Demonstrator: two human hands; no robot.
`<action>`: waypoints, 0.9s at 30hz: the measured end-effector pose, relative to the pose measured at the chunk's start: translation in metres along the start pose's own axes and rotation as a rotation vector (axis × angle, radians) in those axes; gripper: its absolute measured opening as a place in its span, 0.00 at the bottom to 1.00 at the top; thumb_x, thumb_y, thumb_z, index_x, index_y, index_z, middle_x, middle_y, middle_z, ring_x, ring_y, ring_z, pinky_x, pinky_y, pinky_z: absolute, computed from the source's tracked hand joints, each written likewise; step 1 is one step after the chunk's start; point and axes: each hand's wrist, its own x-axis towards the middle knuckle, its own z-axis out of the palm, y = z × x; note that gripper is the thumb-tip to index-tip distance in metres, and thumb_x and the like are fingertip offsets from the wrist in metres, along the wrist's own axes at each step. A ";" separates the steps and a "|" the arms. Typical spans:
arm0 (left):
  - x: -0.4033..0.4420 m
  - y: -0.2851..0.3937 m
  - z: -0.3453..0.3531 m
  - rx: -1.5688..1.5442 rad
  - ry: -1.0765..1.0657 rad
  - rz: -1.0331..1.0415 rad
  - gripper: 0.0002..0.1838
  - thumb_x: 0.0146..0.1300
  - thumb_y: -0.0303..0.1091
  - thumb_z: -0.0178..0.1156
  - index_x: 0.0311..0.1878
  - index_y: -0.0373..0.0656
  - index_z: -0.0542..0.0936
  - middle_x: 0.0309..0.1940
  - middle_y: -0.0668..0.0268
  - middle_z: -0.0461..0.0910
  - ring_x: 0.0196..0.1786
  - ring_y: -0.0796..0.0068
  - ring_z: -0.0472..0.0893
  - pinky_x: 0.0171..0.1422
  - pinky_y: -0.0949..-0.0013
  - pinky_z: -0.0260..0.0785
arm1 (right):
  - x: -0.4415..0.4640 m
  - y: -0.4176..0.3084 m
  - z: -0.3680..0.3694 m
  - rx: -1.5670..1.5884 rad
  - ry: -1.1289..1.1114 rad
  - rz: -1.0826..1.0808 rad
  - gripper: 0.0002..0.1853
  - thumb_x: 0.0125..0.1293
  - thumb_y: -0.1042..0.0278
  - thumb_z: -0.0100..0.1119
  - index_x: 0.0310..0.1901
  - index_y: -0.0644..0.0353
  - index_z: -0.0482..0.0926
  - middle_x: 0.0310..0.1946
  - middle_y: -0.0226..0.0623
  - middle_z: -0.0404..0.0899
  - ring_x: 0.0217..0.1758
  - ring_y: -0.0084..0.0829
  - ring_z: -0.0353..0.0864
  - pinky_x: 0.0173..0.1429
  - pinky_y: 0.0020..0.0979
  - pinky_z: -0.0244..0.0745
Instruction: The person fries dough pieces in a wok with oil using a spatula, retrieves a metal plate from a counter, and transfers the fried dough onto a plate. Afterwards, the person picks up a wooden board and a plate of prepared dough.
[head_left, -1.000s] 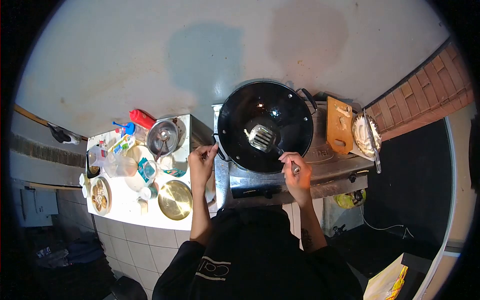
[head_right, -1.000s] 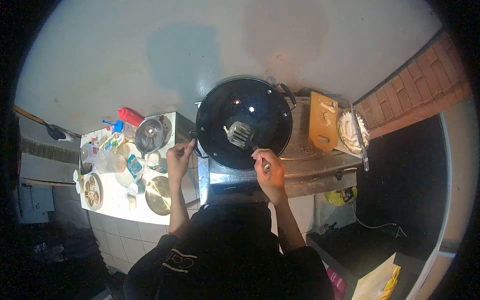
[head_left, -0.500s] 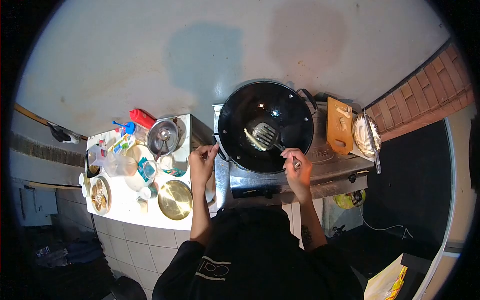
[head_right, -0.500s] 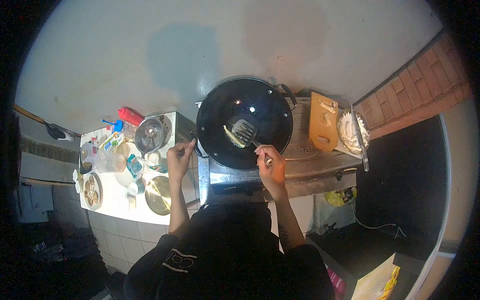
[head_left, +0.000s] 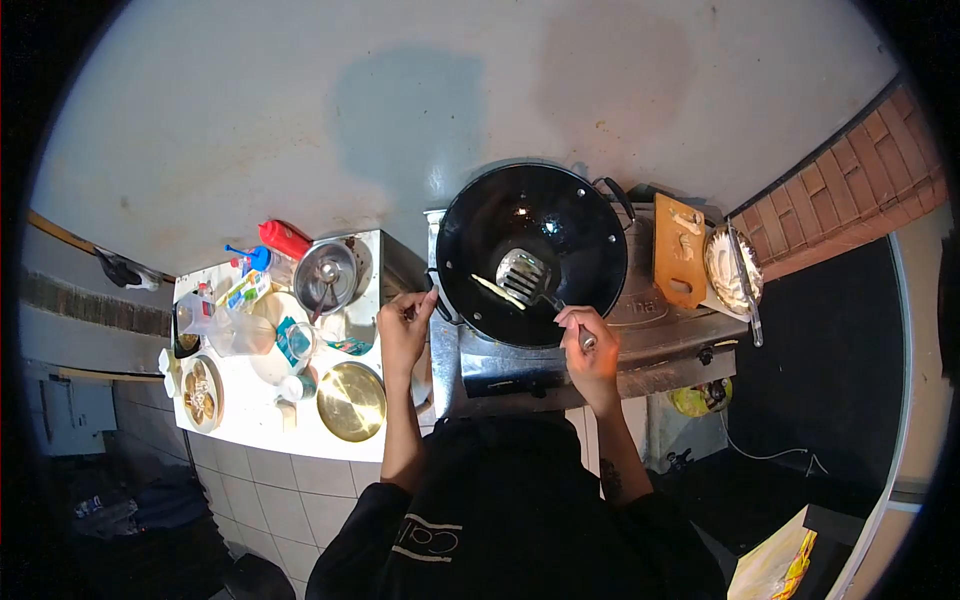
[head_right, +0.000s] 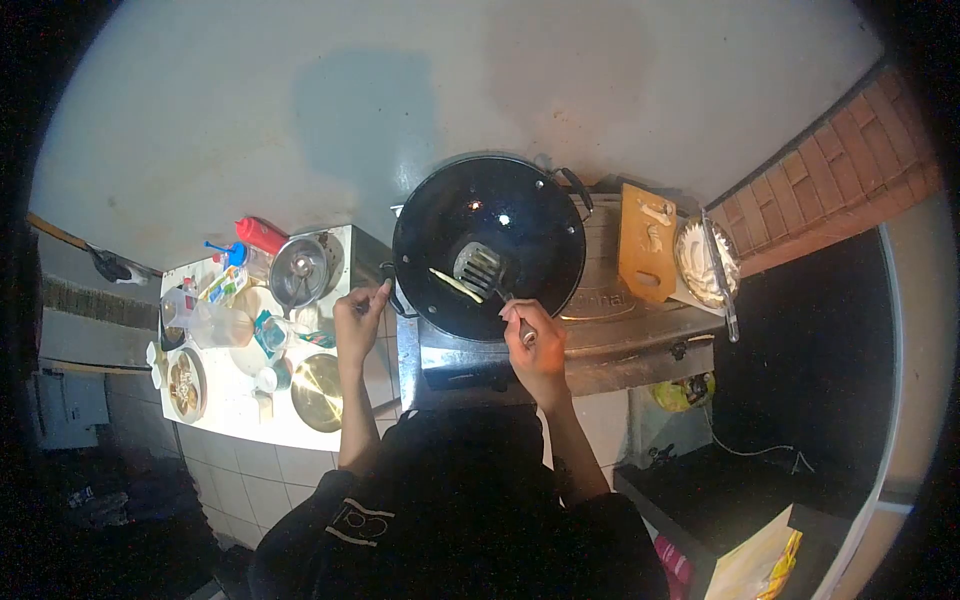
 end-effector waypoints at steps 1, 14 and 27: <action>0.000 0.000 0.000 -0.001 0.000 0.000 0.16 0.57 0.39 0.66 0.31 0.32 0.82 0.17 0.62 0.72 0.21 0.77 0.67 0.27 0.71 0.61 | -0.001 0.000 0.000 -0.013 -0.008 -0.019 0.03 0.60 0.85 0.51 0.33 0.66 0.71 0.32 0.41 0.78 0.31 0.27 0.77 0.35 0.25 0.71; 0.000 -0.003 0.002 -0.044 0.004 -0.006 0.16 0.57 0.39 0.66 0.31 0.31 0.82 0.17 0.66 0.71 0.21 0.81 0.66 0.26 0.73 0.58 | -0.005 -0.020 -0.007 -0.080 -0.064 -0.065 0.05 0.58 0.86 0.53 0.35 0.66 0.71 0.33 0.39 0.77 0.31 0.28 0.78 0.34 0.25 0.71; -0.001 -0.002 0.002 -0.027 0.023 0.000 0.15 0.57 0.38 0.66 0.30 0.32 0.82 0.16 0.65 0.72 0.21 0.80 0.67 0.27 0.73 0.59 | 0.001 -0.013 -0.009 -0.163 -0.049 -0.084 0.06 0.58 0.86 0.54 0.35 0.67 0.71 0.33 0.40 0.76 0.31 0.29 0.77 0.36 0.25 0.71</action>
